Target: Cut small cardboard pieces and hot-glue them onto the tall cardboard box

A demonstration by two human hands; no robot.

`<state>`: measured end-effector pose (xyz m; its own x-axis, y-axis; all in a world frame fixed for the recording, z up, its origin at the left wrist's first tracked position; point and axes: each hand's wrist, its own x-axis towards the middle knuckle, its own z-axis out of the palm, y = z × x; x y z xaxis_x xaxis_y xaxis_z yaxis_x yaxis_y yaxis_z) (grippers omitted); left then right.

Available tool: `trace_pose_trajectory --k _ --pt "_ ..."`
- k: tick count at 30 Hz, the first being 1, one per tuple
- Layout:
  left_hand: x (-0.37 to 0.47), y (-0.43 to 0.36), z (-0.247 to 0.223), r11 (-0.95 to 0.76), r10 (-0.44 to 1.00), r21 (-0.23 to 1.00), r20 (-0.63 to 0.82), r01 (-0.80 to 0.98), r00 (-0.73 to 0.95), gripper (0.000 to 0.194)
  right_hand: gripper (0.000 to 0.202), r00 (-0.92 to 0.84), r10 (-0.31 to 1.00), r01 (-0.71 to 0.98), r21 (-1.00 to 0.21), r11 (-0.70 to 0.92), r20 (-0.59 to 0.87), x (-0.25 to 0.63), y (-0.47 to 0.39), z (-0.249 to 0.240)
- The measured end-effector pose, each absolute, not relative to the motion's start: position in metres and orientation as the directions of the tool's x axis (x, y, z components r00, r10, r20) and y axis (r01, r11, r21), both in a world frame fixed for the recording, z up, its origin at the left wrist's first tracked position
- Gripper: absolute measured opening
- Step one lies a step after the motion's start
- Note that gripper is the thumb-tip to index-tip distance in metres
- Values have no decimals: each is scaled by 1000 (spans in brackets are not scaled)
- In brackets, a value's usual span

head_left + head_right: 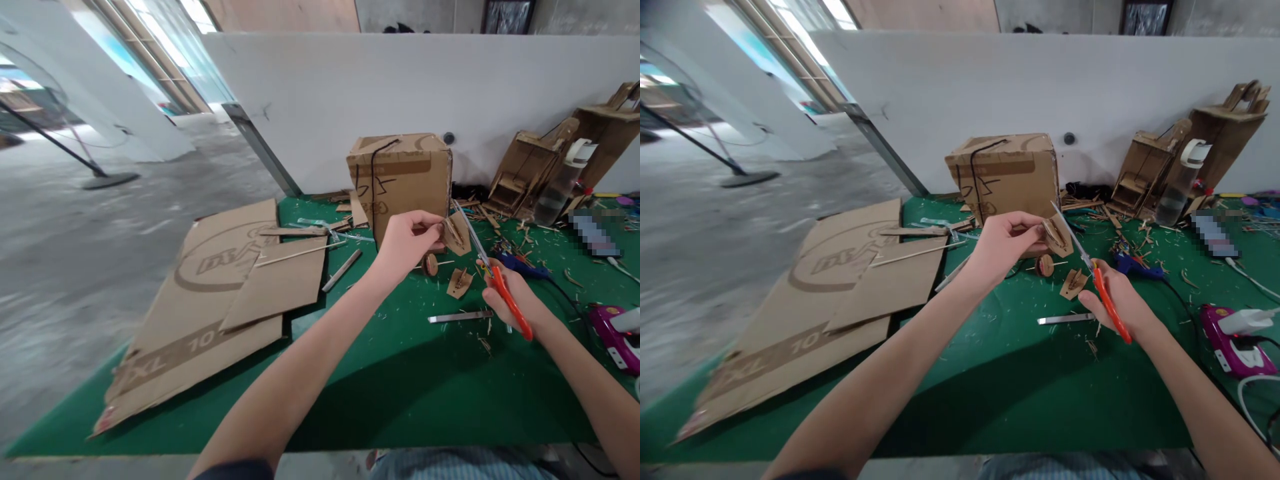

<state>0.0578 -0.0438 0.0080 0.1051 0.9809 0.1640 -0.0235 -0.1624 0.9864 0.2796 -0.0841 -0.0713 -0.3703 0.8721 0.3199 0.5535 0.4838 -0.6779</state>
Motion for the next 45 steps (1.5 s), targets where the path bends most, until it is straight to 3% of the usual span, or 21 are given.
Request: trace_pose_trajectory --k 18,38,45 --pt "60 -43 2 -217 971 976 215 11 107 13 32 -305 884 668 -582 463 354 275 -84 -74" --pt "61 -43 0 -214 971 977 212 8 112 12 44 -179 935 780 -535 324 305 273 -79 -79" --pt "59 -44 1 -243 964 969 234 54 127 13 39 -291 910 709 -572 413 296 274 -85 -71"
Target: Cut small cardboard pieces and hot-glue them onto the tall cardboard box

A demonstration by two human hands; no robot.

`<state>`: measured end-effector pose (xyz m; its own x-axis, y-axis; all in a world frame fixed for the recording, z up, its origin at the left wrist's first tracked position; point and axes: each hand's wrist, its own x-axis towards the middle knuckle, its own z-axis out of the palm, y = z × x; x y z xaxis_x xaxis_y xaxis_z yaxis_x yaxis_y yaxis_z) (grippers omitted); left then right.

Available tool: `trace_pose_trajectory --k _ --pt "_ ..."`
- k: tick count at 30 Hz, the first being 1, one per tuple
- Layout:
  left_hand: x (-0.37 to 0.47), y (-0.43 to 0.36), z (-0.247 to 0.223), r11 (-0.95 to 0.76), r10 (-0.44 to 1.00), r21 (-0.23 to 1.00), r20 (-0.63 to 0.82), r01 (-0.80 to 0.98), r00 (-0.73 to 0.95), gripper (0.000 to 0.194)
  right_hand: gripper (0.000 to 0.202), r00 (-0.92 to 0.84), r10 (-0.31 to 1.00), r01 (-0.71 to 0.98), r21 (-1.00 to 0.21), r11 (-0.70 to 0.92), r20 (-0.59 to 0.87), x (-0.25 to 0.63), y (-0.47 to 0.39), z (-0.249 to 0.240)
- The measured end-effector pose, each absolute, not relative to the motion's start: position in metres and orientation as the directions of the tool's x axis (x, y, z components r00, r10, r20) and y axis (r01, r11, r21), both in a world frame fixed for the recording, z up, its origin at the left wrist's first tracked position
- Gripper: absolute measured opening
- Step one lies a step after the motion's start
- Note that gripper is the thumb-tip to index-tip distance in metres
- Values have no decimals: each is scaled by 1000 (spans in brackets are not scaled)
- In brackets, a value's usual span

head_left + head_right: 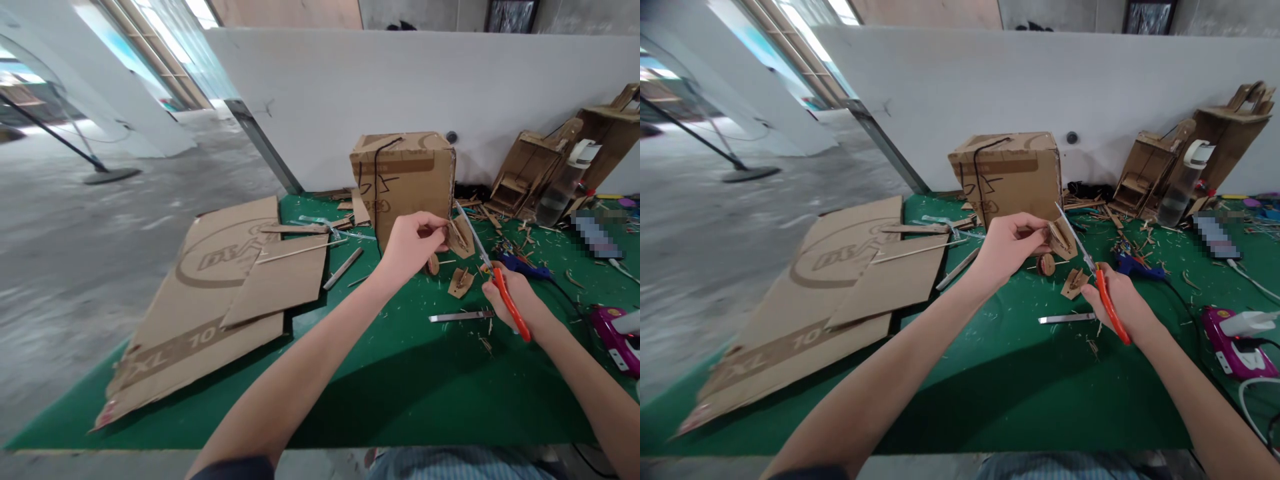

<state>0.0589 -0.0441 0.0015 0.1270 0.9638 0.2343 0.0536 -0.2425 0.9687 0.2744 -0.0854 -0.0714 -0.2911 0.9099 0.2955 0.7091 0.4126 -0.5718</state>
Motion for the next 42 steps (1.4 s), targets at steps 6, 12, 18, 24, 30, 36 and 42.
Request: trace_pose_trajectory --k 6,12,18,24,30,36,42 --pt "60 -46 2 -250 960 965 237 77 146 13 37 -307 897 666 -601 441 318 272 -87 -71" --pt "59 -43 -1 -263 954 962 248 78 168 15 50 -237 934 726 -590 354 268 274 -82 -79" --pt "61 -44 0 -248 959 967 235 63 161 14 51 -192 933 766 -548 337 305 270 -84 -77" --pt "66 -52 6 -191 970 979 177 71 167 12 48 -147 936 778 -547 309 318 267 -88 -72" --pt "63 -46 2 -125 987 992 127 -32 95 10 47 -22 949 676 -695 247 315 276 -82 -77" --pt "68 -42 -2 134 986 922 -86 -362 145 5 49 49 950 444 -859 255 308 275 -85 -79" --pt "81 -53 -5 228 964 874 -140 -428 228 12 46 146 952 269 -936 225 271 269 -88 -68"
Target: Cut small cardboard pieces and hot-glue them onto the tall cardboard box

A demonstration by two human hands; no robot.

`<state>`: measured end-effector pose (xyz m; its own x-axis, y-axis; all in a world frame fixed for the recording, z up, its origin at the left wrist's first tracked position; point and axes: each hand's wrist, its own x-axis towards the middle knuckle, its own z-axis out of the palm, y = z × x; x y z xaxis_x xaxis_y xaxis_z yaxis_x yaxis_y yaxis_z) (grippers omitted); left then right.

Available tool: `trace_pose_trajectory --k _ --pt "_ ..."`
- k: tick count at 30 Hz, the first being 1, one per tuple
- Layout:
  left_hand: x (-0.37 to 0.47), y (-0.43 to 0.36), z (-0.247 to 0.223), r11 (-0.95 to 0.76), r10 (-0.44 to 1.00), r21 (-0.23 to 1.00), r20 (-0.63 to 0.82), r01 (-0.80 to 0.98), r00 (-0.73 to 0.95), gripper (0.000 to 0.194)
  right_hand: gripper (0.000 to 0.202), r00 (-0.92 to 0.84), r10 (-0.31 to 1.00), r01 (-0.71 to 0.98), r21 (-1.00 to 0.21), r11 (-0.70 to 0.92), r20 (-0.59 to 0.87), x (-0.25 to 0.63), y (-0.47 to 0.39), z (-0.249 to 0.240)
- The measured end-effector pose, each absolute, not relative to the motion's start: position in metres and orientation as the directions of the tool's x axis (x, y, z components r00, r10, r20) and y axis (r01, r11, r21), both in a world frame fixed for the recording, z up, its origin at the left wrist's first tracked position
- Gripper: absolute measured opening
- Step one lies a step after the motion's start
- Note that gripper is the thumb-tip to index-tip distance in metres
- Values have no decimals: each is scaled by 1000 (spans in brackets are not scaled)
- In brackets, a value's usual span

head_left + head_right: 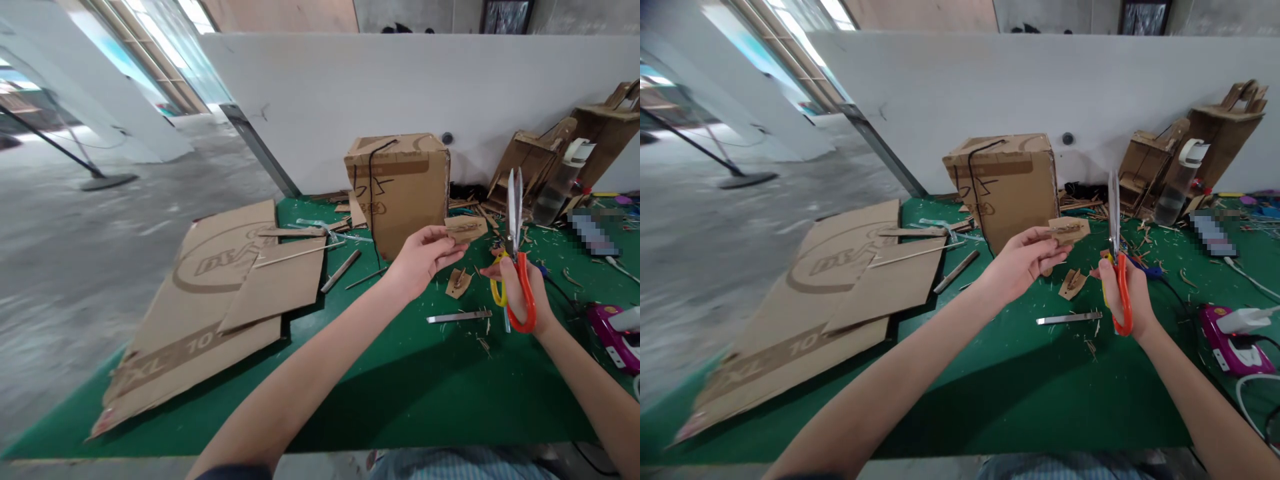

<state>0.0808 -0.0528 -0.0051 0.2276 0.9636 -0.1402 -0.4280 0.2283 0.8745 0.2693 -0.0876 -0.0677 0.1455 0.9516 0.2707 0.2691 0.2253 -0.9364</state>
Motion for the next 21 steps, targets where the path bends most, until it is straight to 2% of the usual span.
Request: trace_pose_trajectory --k 4,11,18,21 --pt "92 -63 -18 271 932 902 -158 -337 326 20 41 194 954 168 -966 196 227 267 -85 -63" --pt "101 -67 -37 305 876 935 -200 -183 439 21 40 230 946 187 -964 187 228 268 -86 -56" --pt "101 -65 -45 238 824 971 -190 -23 534 25 38 236 935 237 -949 209 265 266 -80 -64" --pt "98 -63 -44 237 797 971 -184 -18 575 35 36 228 933 246 -944 220 277 267 -79 -66"
